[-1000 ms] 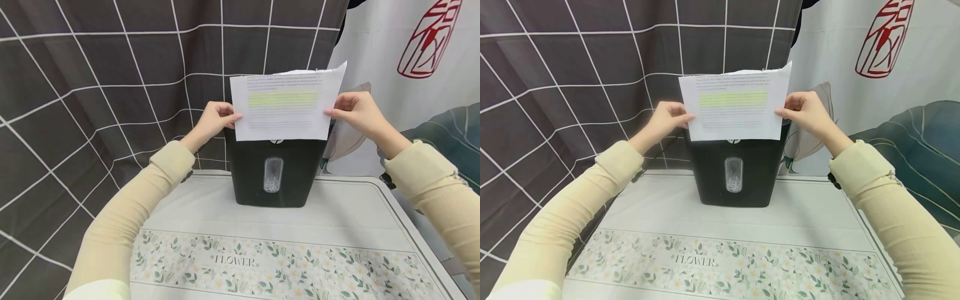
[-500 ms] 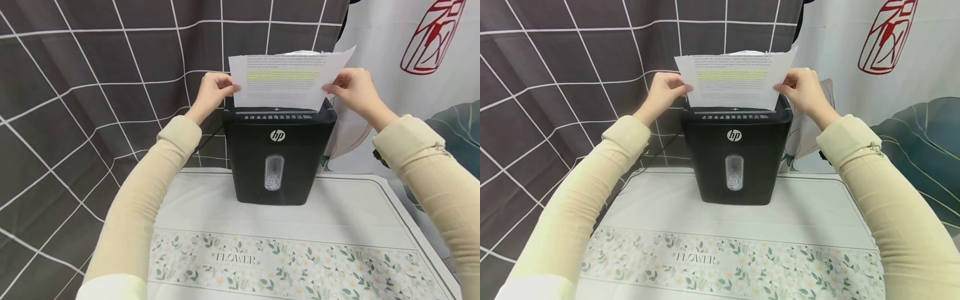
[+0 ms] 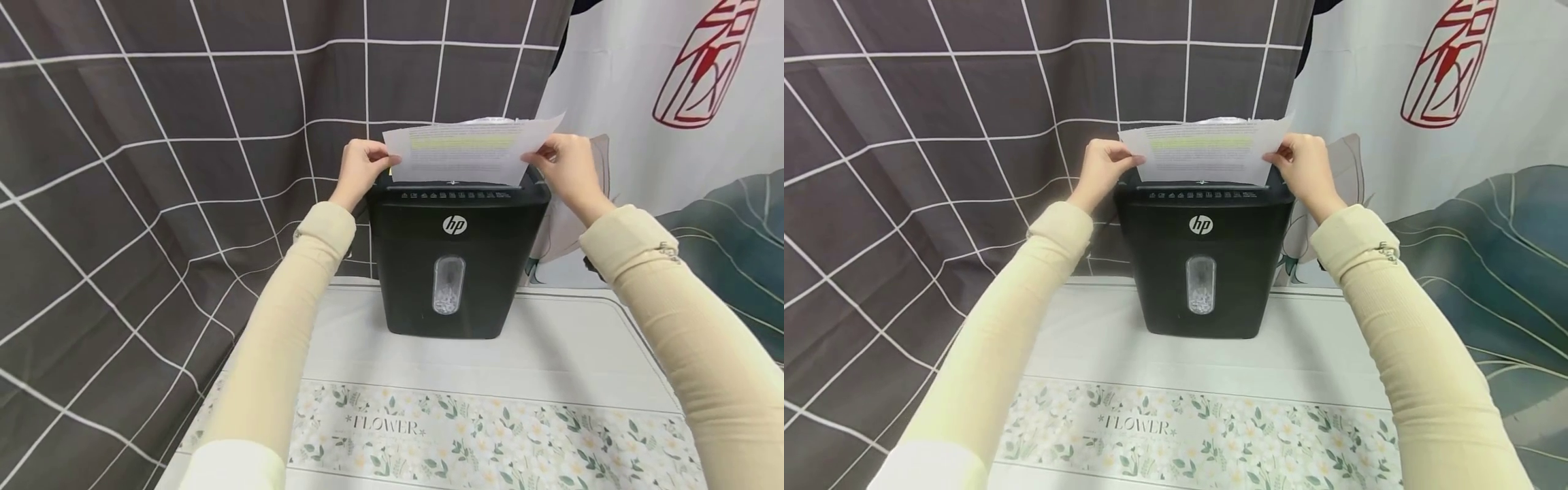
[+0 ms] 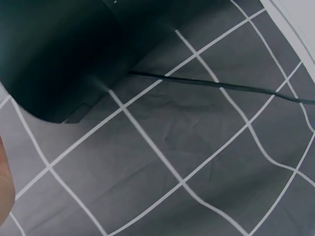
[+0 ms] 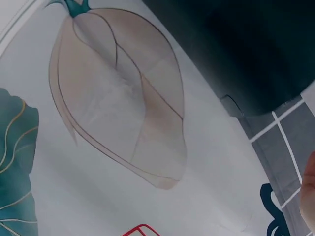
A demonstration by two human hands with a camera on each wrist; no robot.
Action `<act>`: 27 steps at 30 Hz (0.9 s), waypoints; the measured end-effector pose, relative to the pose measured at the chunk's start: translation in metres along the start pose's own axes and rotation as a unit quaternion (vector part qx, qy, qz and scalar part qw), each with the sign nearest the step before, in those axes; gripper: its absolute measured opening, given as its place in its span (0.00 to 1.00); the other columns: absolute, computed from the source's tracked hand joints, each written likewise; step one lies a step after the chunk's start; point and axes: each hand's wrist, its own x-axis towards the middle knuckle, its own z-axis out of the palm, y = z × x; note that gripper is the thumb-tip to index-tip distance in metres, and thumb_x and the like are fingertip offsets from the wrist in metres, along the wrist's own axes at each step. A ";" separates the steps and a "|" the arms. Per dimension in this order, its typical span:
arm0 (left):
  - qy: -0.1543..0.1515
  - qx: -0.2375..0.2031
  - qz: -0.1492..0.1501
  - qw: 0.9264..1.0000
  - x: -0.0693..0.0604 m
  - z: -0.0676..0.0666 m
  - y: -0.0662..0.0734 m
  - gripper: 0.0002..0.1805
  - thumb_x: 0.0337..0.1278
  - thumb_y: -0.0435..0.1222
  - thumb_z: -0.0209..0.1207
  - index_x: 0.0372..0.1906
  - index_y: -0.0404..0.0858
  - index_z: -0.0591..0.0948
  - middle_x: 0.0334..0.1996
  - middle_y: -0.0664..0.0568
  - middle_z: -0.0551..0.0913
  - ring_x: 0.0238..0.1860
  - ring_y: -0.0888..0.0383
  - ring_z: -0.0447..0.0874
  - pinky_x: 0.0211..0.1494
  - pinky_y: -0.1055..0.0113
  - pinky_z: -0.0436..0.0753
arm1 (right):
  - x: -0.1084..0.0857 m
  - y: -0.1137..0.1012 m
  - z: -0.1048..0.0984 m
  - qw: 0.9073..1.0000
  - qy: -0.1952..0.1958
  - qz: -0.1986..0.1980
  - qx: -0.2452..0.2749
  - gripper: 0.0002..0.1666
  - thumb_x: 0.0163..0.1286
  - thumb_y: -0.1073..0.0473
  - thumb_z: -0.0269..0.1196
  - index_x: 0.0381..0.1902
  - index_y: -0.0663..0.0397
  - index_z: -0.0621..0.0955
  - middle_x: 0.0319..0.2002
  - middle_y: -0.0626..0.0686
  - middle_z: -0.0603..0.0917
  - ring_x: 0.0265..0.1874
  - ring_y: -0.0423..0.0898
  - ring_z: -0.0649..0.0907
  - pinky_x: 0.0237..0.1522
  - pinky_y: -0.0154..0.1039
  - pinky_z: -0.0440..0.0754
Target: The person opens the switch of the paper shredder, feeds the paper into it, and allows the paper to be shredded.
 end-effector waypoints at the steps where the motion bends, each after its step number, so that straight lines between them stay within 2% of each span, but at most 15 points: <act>1: -0.001 0.003 -0.002 1.000 0.000 0.001 -0.001 0.08 0.50 0.34 0.67 0.28 0.31 0.87 0.30 0.42 0.88 0.22 0.67 0.76 0.28 0.78 0.68 | -0.001 0.002 0.002 1.000 0.001 -0.002 0.002 0.12 0.62 0.66 0.64 0.43 0.68 0.83 0.41 0.69 0.84 0.23 0.15 0.64 0.28 0.16 0.63; 5: -0.004 0.007 -0.008 1.000 -0.002 0.004 -0.005 0.07 0.49 0.34 0.68 0.28 0.31 0.87 0.28 0.42 0.87 0.19 0.70 0.70 0.27 0.77 0.66 | -0.004 0.006 0.007 1.000 0.000 0.001 -0.009 0.12 0.62 0.67 0.64 0.43 0.68 0.83 0.41 0.68 0.85 0.25 0.23 0.71 0.28 0.15 0.63; 8: -0.006 0.003 -0.012 1.000 -0.003 0.005 -0.008 0.08 0.49 0.33 0.68 0.28 0.30 0.87 0.27 0.42 0.87 0.19 0.72 0.71 0.28 0.77 0.68 | -0.005 0.007 0.010 1.000 -0.010 0.005 -0.009 0.12 0.62 0.67 0.63 0.44 0.68 0.83 0.41 0.67 0.85 0.30 0.42 0.81 0.29 0.16 0.63; 11: -0.013 0.001 -0.019 1.000 -0.004 0.006 -0.011 0.07 0.48 0.33 0.68 0.28 0.30 0.86 0.28 0.42 0.87 0.20 0.71 0.71 0.28 0.77 0.68 | -0.005 0.008 0.011 0.999 -0.031 0.016 -0.003 0.14 0.63 0.66 0.63 0.46 0.68 0.82 0.43 0.68 0.84 0.38 0.59 0.82 0.29 0.16 0.64; 12: -0.016 0.001 -0.021 1.000 -0.004 0.007 -0.012 0.08 0.49 0.33 0.68 0.29 0.30 0.86 0.29 0.42 0.87 0.20 0.71 0.71 0.29 0.77 0.68 | -0.004 0.008 0.011 0.999 -0.037 0.019 -0.001 0.15 0.63 0.66 0.62 0.47 0.68 0.81 0.43 0.69 0.83 0.38 0.61 0.82 0.29 0.17 0.64; 13: -0.020 0.002 -0.023 1.000 -0.004 0.008 -0.013 0.07 0.49 0.33 0.67 0.29 0.30 0.86 0.29 0.41 0.87 0.21 0.71 0.71 0.29 0.77 0.68 | -0.004 0.008 0.012 0.999 -0.042 0.022 -0.001 0.15 0.64 0.66 0.62 0.47 0.68 0.81 0.43 0.70 0.83 0.38 0.61 0.82 0.29 0.17 0.64; 15: -0.024 0.009 -0.025 0.999 -0.004 0.010 -0.013 0.07 0.50 0.33 0.67 0.30 0.30 0.86 0.31 0.41 0.87 0.22 0.69 0.72 0.29 0.77 0.68 | -0.003 0.009 0.013 0.998 -0.048 0.027 -0.004 0.15 0.64 0.66 0.62 0.47 0.69 0.81 0.42 0.70 0.83 0.33 0.55 0.81 0.27 0.19 0.64; 18: -0.023 0.021 -0.030 0.999 -0.004 0.013 -0.014 0.07 0.51 0.33 0.66 0.31 0.30 0.86 0.32 0.41 0.87 0.24 0.66 0.75 0.29 0.77 0.68 | -0.002 0.011 0.015 0.998 -0.050 0.030 -0.008 0.14 0.64 0.66 0.62 0.45 0.70 0.81 0.41 0.72 0.83 0.26 0.46 0.76 0.26 0.23 0.63; 20: -0.021 0.028 -0.034 0.999 -0.004 0.015 -0.014 0.08 0.52 0.33 0.66 0.32 0.30 0.86 0.32 0.40 0.87 0.25 0.63 0.77 0.30 0.77 0.68 | -0.002 0.012 0.017 0.998 -0.052 0.034 -0.012 0.13 0.65 0.66 0.61 0.44 0.71 0.81 0.40 0.72 0.82 0.24 0.43 0.73 0.25 0.25 0.63; 24: -0.027 0.039 -0.046 0.998 -0.003 0.017 -0.014 0.08 0.53 0.33 0.65 0.32 0.30 0.86 0.34 0.41 0.87 0.31 0.55 0.82 0.31 0.76 0.69 | -0.001 0.014 0.021 0.998 -0.049 0.042 -0.020 0.13 0.65 0.66 0.61 0.43 0.72 0.81 0.38 0.72 0.82 0.26 0.51 0.74 0.25 0.27 0.63; 27: -0.033 0.051 -0.051 0.997 -0.002 0.018 -0.015 0.08 0.53 0.33 0.65 0.33 0.30 0.86 0.34 0.41 0.87 0.33 0.53 0.82 0.32 0.76 0.70 | -0.001 0.013 0.023 0.998 -0.047 0.041 -0.028 0.12 0.65 0.66 0.60 0.41 0.74 0.81 0.38 0.73 0.82 0.28 0.55 0.75 0.26 0.29 0.64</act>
